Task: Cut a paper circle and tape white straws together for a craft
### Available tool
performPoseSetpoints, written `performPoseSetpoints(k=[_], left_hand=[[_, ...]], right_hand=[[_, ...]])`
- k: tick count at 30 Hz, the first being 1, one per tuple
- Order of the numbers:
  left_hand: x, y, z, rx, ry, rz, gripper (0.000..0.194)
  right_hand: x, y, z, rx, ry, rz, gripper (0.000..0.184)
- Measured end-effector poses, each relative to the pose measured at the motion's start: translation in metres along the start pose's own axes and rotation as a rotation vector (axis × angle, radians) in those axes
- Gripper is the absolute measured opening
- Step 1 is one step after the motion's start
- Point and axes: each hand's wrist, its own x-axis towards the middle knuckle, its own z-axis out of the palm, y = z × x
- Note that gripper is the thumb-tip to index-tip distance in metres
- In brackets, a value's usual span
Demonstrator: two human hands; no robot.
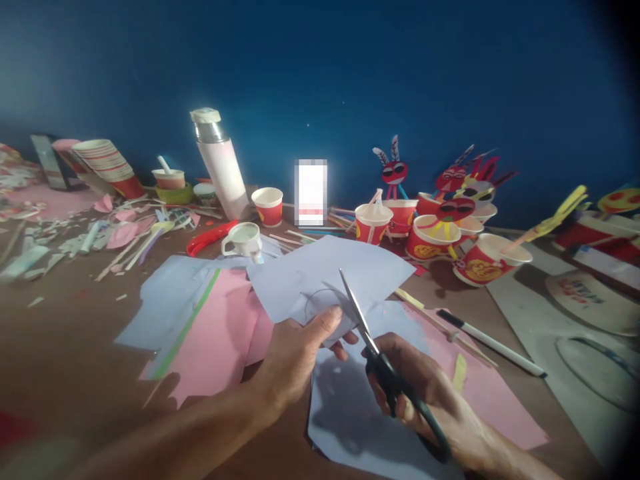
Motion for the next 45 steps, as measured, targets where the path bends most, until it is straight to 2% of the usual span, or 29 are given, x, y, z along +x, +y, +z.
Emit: performPoseSetpoints(k=[27, 45], left_hand=[[0.0017, -0.0002, -0.0003, -0.025, 0.005, 0.039, 0.02], [0.0025, -0.0034, -0.0048, 0.043, 0.027, -0.029, 0.027]], right_hand=[[-0.0003, -0.0021, 0.0038, -0.029, 0.022, -0.002, 0.05], [-0.0002, -0.0005, 0.0041, -0.036, 0.037, 0.013, 0.05]])
